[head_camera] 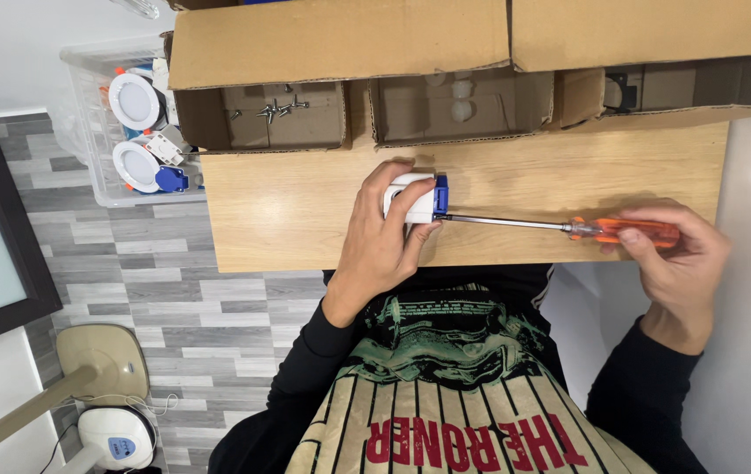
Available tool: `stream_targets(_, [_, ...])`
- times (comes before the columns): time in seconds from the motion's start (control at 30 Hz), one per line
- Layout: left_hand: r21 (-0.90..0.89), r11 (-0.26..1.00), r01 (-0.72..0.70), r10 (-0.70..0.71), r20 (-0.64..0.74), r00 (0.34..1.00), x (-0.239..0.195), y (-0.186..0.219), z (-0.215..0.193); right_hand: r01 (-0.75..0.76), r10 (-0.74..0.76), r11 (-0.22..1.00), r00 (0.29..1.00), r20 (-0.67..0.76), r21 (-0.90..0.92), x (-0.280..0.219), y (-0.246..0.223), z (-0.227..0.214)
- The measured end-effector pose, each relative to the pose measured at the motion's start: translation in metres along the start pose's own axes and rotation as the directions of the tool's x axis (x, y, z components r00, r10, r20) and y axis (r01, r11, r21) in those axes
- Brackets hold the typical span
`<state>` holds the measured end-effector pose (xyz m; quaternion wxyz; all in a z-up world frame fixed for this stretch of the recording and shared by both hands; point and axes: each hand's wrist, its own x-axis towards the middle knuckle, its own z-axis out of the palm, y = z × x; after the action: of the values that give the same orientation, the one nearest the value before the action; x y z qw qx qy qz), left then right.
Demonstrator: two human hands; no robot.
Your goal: The person assembles small white and blue electrical components on a wooden table using a screwdriver. They tighten screws into the components, separate parts, and place them into a cardboard box. The person repeats this process with multiple components throughout the video.
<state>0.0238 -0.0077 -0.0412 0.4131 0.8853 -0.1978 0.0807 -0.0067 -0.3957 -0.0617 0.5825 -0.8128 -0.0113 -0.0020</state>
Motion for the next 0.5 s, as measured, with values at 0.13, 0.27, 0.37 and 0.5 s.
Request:
stream_targets(0.13, [0.012, 1.000, -0.005, 0.005, -0.004, 1.000, 0.000, 0.000, 0.001, 0.121, -0.122, 0.991, 0.993, 0.008, 0.052, 0.001, 0.010, -0.004])
stream_targets(0.27, [0.011, 1.000, -0.004, 0.004, -0.004, 1.000, 0.000, -0.001, 0.001, 0.194, -0.195, 0.980, 0.981, 0.021, 0.045, 0.007, -0.002, 0.002])
stream_targets(0.37, [0.005, 1.000, 0.002, -0.002, -0.004, 1.000, 0.000, 0.000, 0.001, 0.199, -0.192, 0.973, 0.979, 0.065, -0.113, 0.014, -0.017, 0.008])
stream_targets(0.5, [0.018, 1.000, 0.005, -0.005, -0.007, 1.000, 0.000, 0.001, 0.000, -0.023, 0.024, 1.000, 1.000, -0.014, 0.018, 0.007, -0.022, 0.013])
